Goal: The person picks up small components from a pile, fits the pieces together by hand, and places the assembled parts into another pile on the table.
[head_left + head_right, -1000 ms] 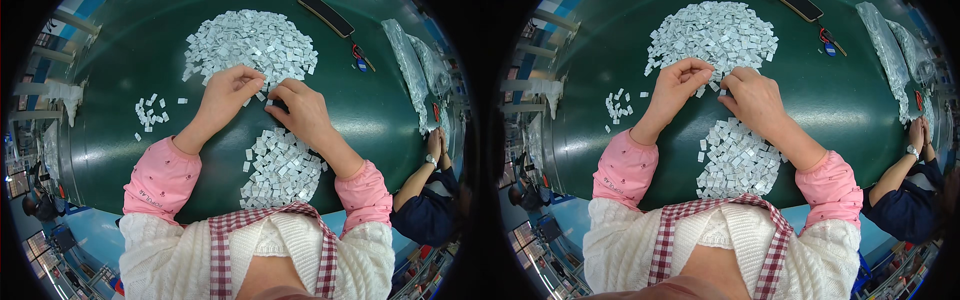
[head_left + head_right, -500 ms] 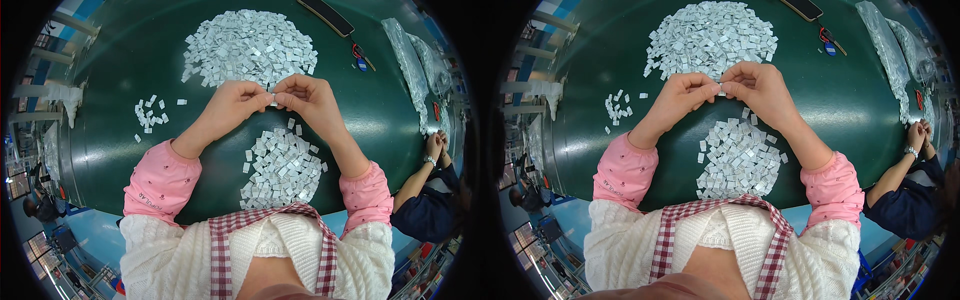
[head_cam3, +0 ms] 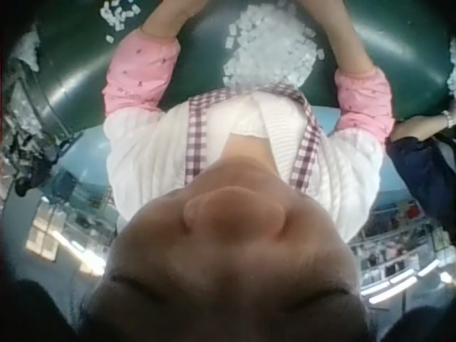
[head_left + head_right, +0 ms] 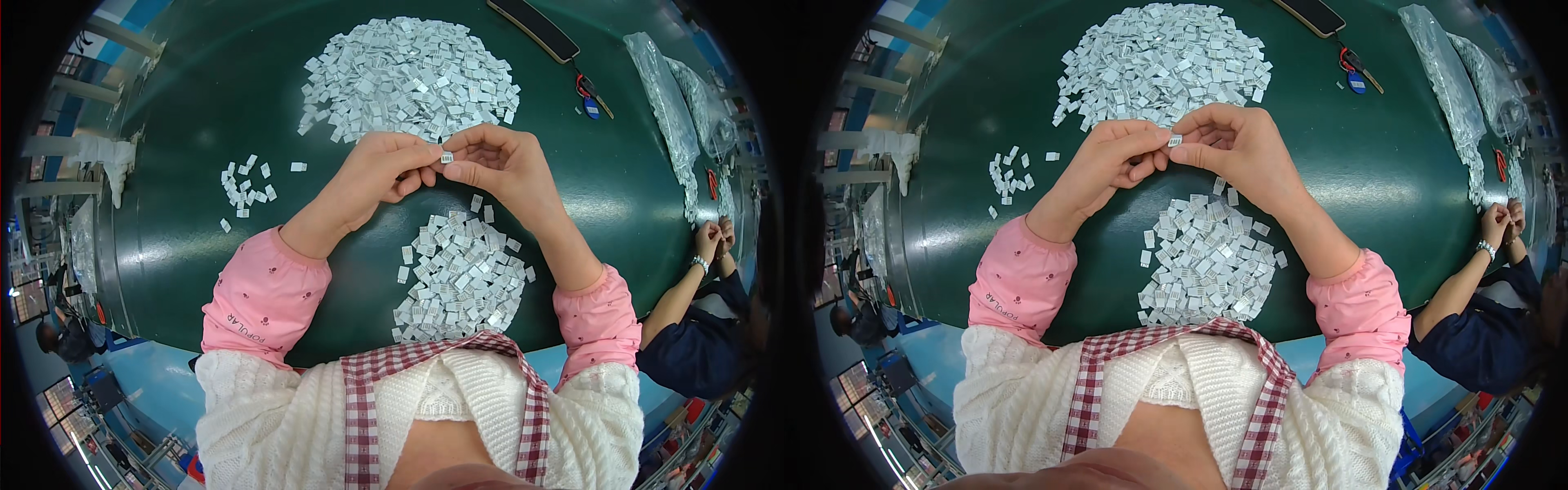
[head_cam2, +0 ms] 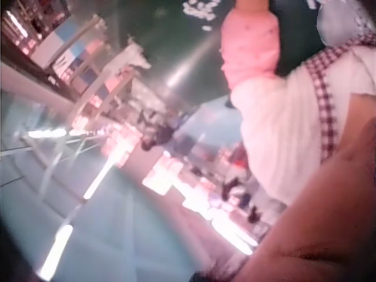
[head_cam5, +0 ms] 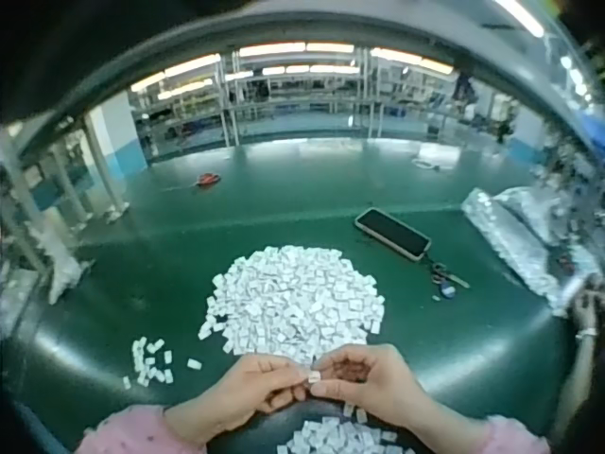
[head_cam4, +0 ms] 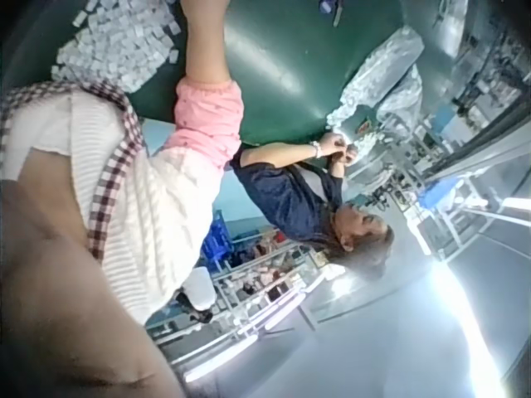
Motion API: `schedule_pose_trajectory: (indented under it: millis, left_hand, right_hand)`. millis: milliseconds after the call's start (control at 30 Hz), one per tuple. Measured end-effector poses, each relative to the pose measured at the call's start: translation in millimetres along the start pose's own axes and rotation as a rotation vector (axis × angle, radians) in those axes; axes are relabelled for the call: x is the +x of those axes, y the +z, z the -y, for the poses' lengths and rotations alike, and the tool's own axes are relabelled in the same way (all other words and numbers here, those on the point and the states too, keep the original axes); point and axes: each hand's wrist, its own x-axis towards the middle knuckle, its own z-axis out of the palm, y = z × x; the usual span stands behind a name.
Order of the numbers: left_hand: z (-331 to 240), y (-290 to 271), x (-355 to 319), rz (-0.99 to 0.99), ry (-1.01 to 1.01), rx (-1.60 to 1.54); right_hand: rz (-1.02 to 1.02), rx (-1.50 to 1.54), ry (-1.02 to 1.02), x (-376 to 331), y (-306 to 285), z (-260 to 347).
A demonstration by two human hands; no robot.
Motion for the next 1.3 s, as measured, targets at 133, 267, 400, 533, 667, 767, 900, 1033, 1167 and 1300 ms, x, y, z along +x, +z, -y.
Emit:
schedule_pose_trajectory:
  millis: [133,267,400,533,667,767,900,1033,1167,1300]
  left_hand:
    - [0,0,0,0.003,-0.005,-0.003]
    - [0,-3,2,0.007,-0.017,0.031]
    - [-2,-9,5,-0.203,0.280,0.348]
    - [-1,-18,9,-0.241,0.340,0.517]
    - [5,-20,10,-0.179,0.506,0.797]
    - [8,-19,9,-0.100,0.653,1.019]
    - [10,-17,8,-0.119,0.587,1.257]
    - [15,-16,10,-0.154,0.682,1.288]
    - [16,-16,10,-0.140,0.746,1.329]
    - [11,-14,9,-0.099,0.728,1.280]
  right_hand:
    - [-0.006,0.031,-0.002,1,1,-2]
    - [-0.018,0.073,-0.039,1,-1,-3]
    - [0.309,-0.059,0.051,4,-26,3]
    - [0.539,-0.199,-0.103,1,-31,2]
    - [0.509,-0.251,-0.063,2,-30,7]
    - [0.401,-0.256,0.027,4,-28,9]
    - [0.168,-0.314,-0.027,5,-23,-5]
    - [0.107,-0.366,-0.087,5,-14,-10]
    - [0.028,-0.433,-0.169,4,-1,-13]
    - [-0.014,-0.485,-0.201,1,3,-11]
